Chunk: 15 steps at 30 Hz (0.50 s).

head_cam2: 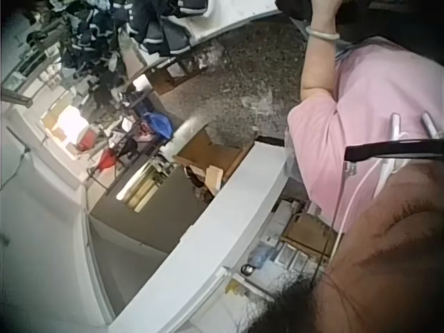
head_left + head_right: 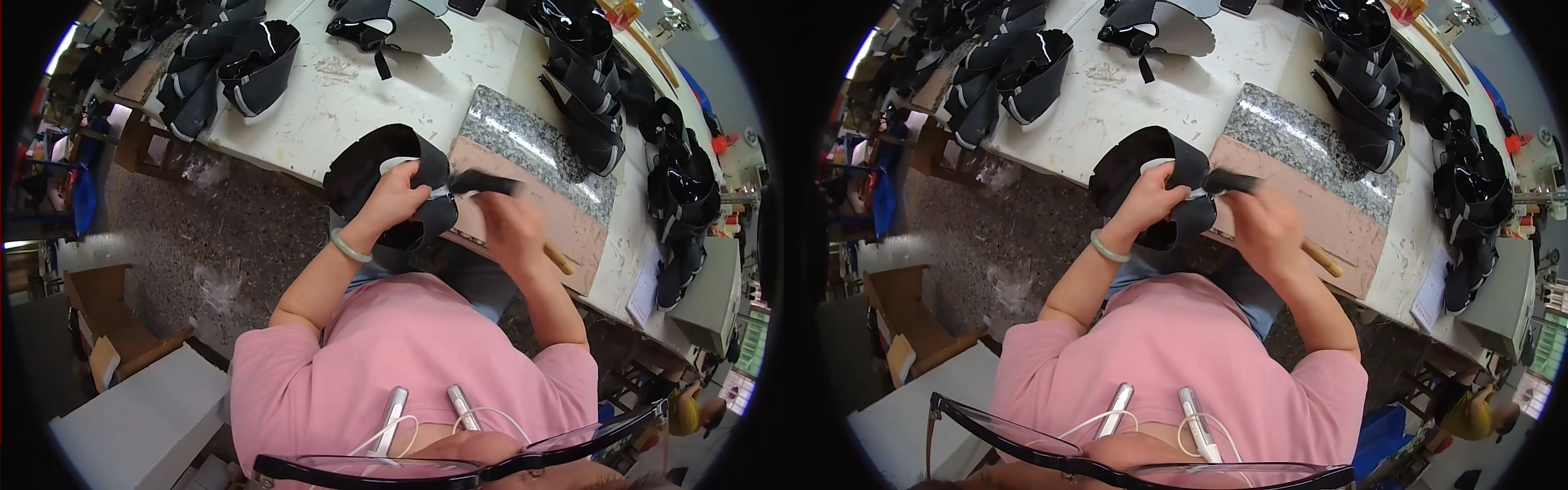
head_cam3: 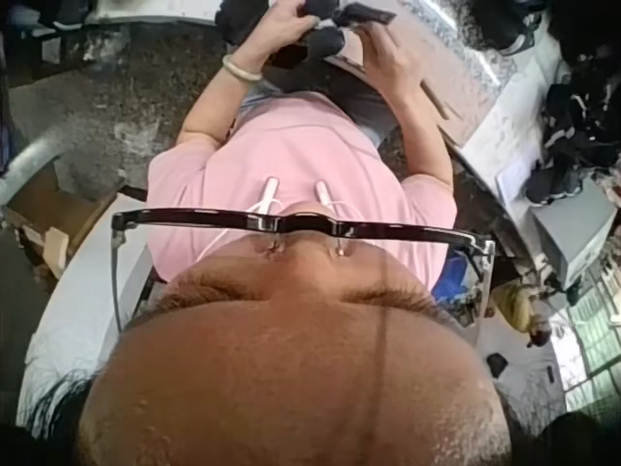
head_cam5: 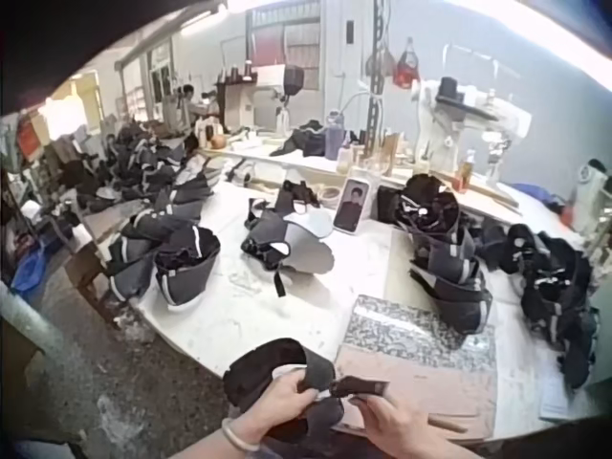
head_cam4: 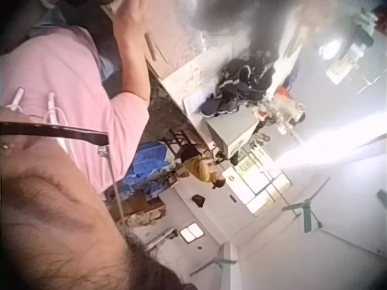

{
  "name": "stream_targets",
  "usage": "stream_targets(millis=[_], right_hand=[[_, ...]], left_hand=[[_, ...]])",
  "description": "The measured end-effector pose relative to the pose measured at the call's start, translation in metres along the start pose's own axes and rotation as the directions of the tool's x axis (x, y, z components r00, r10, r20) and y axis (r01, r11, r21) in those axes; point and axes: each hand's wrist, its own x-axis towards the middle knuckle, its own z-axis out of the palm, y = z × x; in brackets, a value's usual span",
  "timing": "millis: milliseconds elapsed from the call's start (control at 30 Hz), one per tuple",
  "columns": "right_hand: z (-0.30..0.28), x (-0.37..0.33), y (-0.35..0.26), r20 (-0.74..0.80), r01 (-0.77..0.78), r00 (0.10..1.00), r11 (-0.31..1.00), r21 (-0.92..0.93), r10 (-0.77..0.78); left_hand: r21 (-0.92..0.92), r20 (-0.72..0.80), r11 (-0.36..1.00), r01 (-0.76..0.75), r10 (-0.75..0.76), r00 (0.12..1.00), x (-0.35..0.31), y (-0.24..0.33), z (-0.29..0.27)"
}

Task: The person folds and presses the edges of leather shoe pieces by hand, hammers the seams on a block using a hammer, and arranges the assembled shoe components into stacks on the workbench.

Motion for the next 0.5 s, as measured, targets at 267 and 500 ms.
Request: stream_targets(millis=[267,500], right_hand=[[0.003,0.008,0.0,-0.09,-0.017,0.996,1.0,-0.003,0.016],[0.001,0.025,0.004,-0.096,-0.034,0.995,0.999,-0.003,0.033]], left_hand=[[-0.193,0.032,0.974,0.121,-0.117,0.993,-0.003,0.008,0.0],[-0.219,0.033,0.969,0.114,-0.11,0.993,0.007,0.003,-0.004]])
